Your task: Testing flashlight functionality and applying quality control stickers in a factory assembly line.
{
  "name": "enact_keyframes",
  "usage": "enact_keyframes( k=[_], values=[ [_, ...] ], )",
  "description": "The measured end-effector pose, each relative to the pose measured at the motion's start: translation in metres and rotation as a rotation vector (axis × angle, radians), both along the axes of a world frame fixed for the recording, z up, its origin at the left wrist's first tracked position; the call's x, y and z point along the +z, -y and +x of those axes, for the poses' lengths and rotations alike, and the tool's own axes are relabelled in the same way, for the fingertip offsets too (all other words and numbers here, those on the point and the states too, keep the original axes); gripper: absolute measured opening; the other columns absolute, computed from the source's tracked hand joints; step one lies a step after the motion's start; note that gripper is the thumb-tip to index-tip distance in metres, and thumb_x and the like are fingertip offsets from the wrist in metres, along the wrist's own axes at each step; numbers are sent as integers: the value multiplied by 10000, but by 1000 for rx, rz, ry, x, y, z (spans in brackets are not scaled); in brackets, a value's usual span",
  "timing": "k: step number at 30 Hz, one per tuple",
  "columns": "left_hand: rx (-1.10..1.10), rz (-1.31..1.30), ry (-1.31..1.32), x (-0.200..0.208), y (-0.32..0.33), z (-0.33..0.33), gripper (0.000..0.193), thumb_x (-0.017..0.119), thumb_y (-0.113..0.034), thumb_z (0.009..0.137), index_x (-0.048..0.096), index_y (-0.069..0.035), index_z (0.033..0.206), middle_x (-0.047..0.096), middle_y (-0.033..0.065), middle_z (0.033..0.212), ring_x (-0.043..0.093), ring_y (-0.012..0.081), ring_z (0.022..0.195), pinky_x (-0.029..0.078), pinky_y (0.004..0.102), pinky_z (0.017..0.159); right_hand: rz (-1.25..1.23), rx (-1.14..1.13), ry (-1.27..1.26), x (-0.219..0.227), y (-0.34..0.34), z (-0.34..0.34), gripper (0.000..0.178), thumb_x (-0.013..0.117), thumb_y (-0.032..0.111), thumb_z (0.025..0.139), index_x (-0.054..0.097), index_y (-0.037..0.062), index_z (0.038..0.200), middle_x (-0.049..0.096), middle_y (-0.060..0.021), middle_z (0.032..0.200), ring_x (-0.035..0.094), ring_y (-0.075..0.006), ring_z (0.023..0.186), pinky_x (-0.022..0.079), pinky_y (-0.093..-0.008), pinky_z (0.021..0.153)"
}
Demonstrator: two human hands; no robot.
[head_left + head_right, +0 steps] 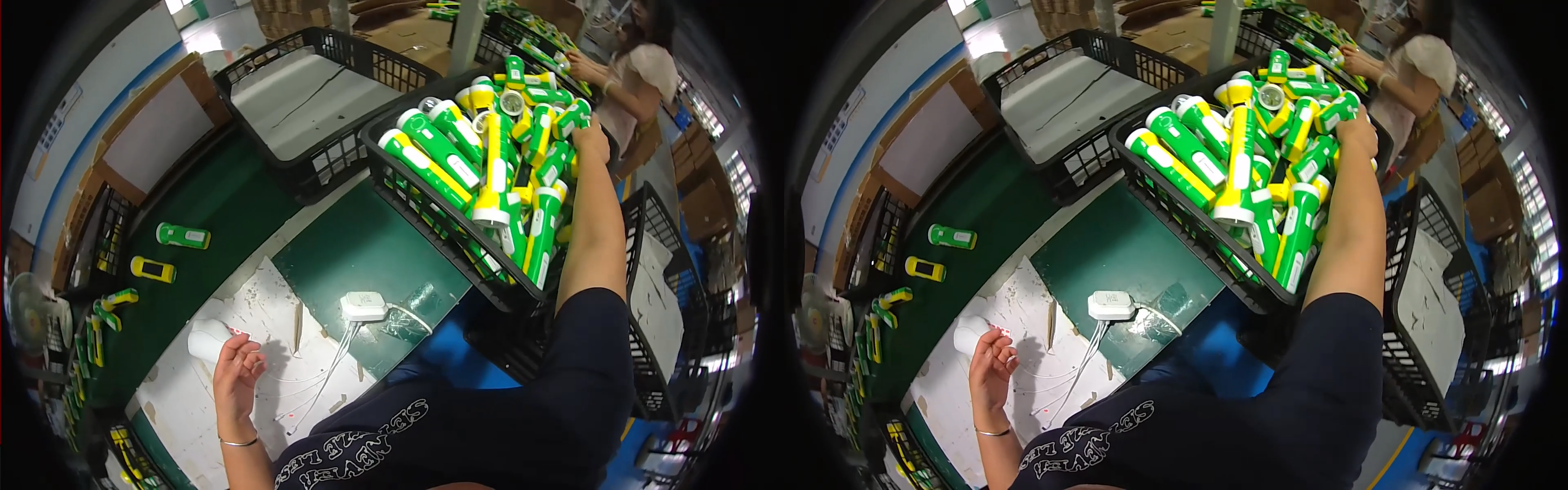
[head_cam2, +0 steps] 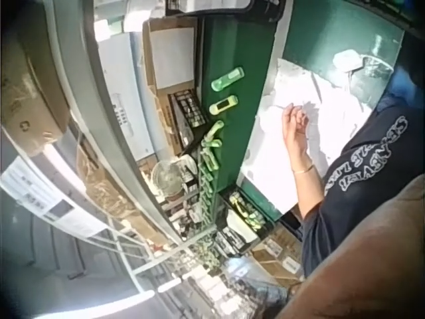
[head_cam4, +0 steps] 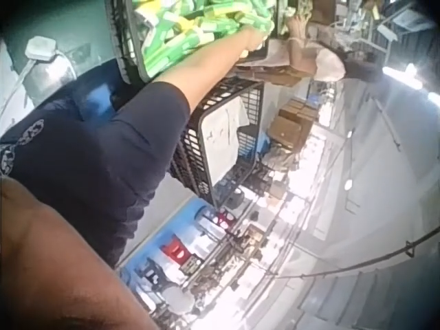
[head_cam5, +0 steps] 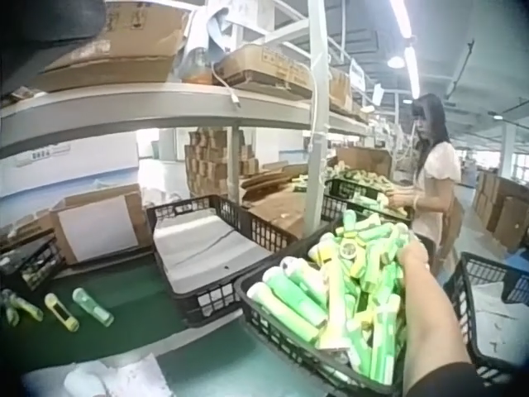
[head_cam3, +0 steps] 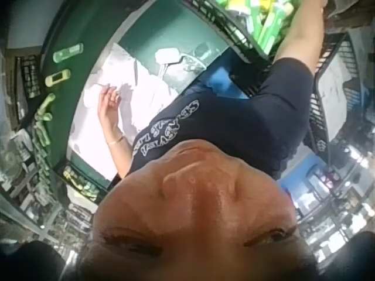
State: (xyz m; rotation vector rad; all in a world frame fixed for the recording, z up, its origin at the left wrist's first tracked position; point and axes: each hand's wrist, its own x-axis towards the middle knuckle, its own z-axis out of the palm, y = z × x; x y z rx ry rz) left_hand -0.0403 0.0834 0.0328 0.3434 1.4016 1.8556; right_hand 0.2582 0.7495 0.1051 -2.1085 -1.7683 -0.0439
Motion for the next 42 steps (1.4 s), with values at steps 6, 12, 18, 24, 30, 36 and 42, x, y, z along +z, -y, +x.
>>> enact_keyframes(
  k=[6,12,18,24,30,36,42],
  values=[
    [27,-27,0,11,-12,0,319,505,-192,889,472,-45,1170,588,53,1036,580,136,896,457,277,792,33,154,-135,-18,-56,21,615,326,600,838,452,228,1311,515,-147,1265,493,-323,1161,374,-424,967],
    [-13,-50,6,12,-11,-4,358,531,-215,875,487,-52,1191,591,40,1043,569,134,906,435,275,820,367,304,-136,35,-19,-8,565,403,565,828,557,159,1189,576,-173,1154,524,-353,1092,402,-406,925],
    [-97,-41,-5,18,-9,-6,327,543,-200,881,499,-68,1177,583,35,1059,562,129,943,437,269,838,576,1301,-419,111,159,-198,365,576,337,860,582,115,1149,652,-75,1043,616,-178,971,455,-278,824],
    [-65,67,20,1,31,1,330,521,-169,888,471,-29,1182,576,64,1066,577,137,930,457,285,834,81,1759,6,35,379,-387,400,581,410,777,598,130,1063,657,-117,931,617,-305,909,494,-412,769],
    [75,77,88,-3,75,3,301,508,-168,900,482,-19,1161,586,81,1039,579,152,920,466,290,816,-384,1565,180,-100,467,-496,664,648,477,731,474,78,1232,600,-113,1113,593,-279,997,490,-376,820],
    [140,138,120,-14,79,-10,339,495,-191,908,460,-14,1195,579,88,1048,578,173,931,468,280,803,-475,1503,-20,-79,462,-470,504,643,455,703,640,35,982,645,-146,963,621,-280,900,492,-371,749],
    [190,447,299,-3,30,-35,514,438,-332,946,265,-89,1364,462,141,1237,500,295,1107,442,414,926,5,1756,-407,-12,480,-317,454,678,409,614,621,55,892,612,-134,836,615,-326,724,505,-392,654]
  ],
)
